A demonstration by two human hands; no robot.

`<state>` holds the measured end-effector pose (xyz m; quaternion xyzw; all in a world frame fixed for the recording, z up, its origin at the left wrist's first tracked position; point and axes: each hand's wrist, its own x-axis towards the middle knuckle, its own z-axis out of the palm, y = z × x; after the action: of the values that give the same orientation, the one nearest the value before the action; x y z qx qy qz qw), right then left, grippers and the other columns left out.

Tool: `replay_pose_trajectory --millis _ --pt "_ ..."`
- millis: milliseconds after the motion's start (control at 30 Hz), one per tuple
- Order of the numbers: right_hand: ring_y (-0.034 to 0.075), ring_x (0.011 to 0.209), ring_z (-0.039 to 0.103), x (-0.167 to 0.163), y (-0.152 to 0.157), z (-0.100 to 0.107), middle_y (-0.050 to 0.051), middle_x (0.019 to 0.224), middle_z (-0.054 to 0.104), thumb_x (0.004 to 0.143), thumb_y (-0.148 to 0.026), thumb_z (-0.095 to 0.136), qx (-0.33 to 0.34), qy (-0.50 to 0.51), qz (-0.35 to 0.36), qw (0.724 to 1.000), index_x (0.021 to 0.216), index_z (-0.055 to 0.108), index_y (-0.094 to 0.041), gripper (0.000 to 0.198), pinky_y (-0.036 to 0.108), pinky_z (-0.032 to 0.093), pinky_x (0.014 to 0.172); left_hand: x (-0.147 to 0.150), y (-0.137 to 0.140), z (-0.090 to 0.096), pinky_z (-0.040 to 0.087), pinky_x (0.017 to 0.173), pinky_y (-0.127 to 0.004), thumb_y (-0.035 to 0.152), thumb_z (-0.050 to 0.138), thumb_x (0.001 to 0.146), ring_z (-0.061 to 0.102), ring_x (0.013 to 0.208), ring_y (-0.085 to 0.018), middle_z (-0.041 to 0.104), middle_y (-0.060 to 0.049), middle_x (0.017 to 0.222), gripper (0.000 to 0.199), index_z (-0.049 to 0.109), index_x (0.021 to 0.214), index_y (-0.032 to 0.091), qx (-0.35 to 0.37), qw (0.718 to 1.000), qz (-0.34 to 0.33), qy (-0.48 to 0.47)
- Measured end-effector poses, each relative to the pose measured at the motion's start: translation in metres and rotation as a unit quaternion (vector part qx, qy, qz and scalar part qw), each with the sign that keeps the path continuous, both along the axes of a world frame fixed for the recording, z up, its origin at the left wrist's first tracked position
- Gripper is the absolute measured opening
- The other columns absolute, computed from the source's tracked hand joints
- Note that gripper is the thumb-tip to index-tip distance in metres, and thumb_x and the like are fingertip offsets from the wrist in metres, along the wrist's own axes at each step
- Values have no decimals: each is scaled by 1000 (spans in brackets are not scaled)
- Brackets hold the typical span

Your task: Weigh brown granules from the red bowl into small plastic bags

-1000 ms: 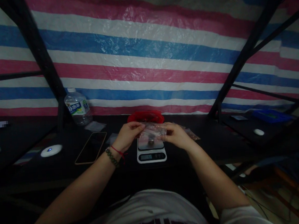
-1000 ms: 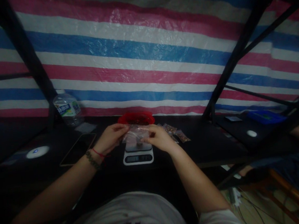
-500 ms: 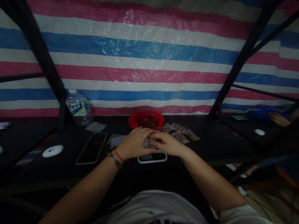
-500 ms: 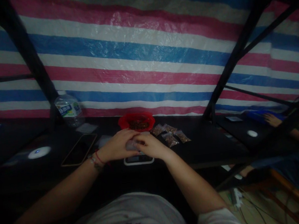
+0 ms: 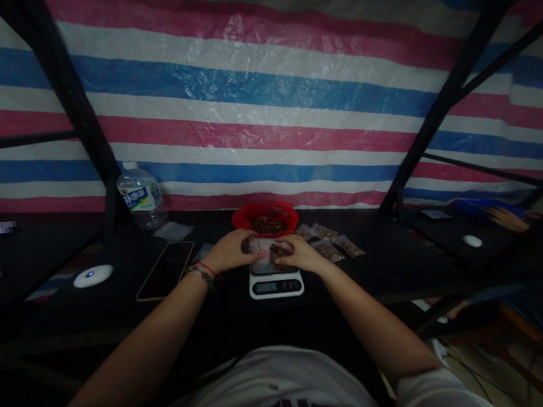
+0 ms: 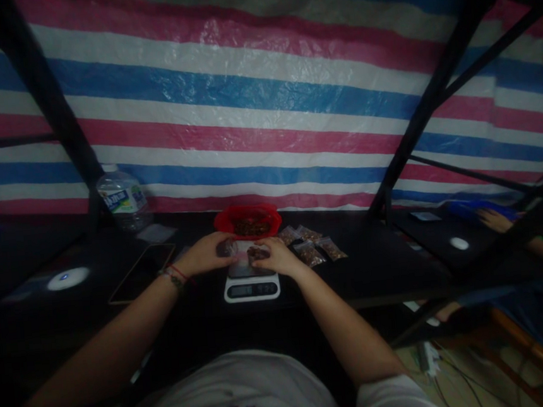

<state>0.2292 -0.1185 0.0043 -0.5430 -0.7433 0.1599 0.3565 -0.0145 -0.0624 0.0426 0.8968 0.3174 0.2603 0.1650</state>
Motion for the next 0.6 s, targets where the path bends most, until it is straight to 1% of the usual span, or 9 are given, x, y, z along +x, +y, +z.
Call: replay_pose_trajectory --millis 100,167,233,300,400,467,533,600 --pt "25 106 59 -4 3 -4 8 106 69 64 -29 79 5 14 -1 1000 102 69 -18 41 43 41 96 0 4 -3 46 90 -35 49 70 68 62 104 -28 67 -11 115 58 65 117 19 -7 1000 -2 -3" --pt "23 99 62 -4 4 -3 8 102 69 67 -30 76 -8 46 2 999 101 68 -17 37 40 44 93 0 5 -4 46 91 -35 50 70 68 62 104 -29 66 -12 116 60 64 119 18 -7 1000 -1 -4" --pt "21 94 64 -4 3 0 7 101 70 70 -31 73 -32 85 9 996 103 67 -16 37 37 46 89 1 4 -5 46 91 -36 51 70 68 62 104 -29 66 -13 116 62 64 120 17 -7 1000 2 -2" --pt "20 94 64 -4 2 2 8 102 70 72 -30 71 -42 118 11 992 105 66 -16 37 36 47 89 4 1 -5 46 90 -36 51 70 68 63 103 -29 66 -13 116 63 63 120 16 -8 1000 8 -3" --pt "20 99 64 -6 0 4 8 106 69 71 -27 70 -30 158 30 987 108 63 -17 38 36 46 92 10 -7 -4 47 87 -36 48 72 67 63 100 -29 67 -13 114 62 64 119 15 -7 1000 14 -13" --pt "19 99 64 -8 -2 4 7 105 69 70 -26 71 -24 189 41 981 111 58 -18 44 35 46 93 15 -13 -4 48 85 -36 47 72 67 64 97 -28 68 -13 111 61 64 118 14 -10 1000 12 -27" --pt "18 98 64 -9 -4 6 6 103 68 67 -26 72 -17 207 36 978 111 54 -19 48 35 47 92 20 -19 -4 48 85 -36 47 72 67 64 96 -28 68 -13 108 61 63 117 13 -12 999 13 -46" --pt "18 97 64 -11 -8 11 4 102 67 66 -26 73 -4 199 24 980 107 54 -20 45 35 48 91 23 -23 -5 48 87 -37 48 73 66 64 97 -28 68 -13 109 62 63 116 12 -12 998 19 -63"
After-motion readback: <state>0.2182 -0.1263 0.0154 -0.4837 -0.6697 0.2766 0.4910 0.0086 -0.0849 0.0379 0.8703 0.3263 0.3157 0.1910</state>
